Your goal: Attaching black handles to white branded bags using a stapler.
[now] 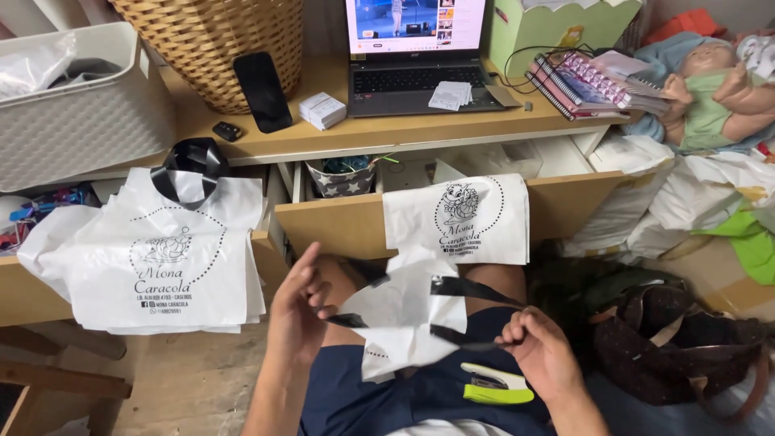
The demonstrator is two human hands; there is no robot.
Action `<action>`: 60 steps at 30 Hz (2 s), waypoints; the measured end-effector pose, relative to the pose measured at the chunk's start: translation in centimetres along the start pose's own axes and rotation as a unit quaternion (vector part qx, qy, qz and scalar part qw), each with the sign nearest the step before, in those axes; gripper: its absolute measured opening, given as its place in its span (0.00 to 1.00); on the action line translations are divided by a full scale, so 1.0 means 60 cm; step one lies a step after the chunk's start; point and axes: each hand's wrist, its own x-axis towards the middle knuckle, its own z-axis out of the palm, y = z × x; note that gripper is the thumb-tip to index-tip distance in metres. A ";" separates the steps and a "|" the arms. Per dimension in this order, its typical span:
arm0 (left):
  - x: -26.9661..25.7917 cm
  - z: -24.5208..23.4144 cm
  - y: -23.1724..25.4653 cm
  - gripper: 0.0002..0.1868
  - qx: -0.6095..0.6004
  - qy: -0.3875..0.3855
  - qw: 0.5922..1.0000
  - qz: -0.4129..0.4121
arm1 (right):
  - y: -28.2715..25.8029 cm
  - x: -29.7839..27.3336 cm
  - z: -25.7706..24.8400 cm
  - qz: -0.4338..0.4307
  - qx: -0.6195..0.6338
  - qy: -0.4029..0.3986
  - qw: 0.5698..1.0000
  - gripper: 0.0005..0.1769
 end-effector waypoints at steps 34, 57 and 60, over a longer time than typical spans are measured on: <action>0.094 0.105 -0.116 0.38 0.737 -0.185 0.648 0.048 | -0.066 0.333 0.224 0.114 -0.558 -0.037 0.821 0.41; 0.234 0.168 -0.118 0.45 0.694 -0.258 0.650 0.173 | -0.174 0.869 0.271 -0.190 -0.900 -0.126 0.370 0.33; 0.262 0.154 -0.129 0.46 0.708 -0.253 0.647 0.127 | -0.153 0.888 0.272 -0.203 -0.914 -0.129 0.326 0.30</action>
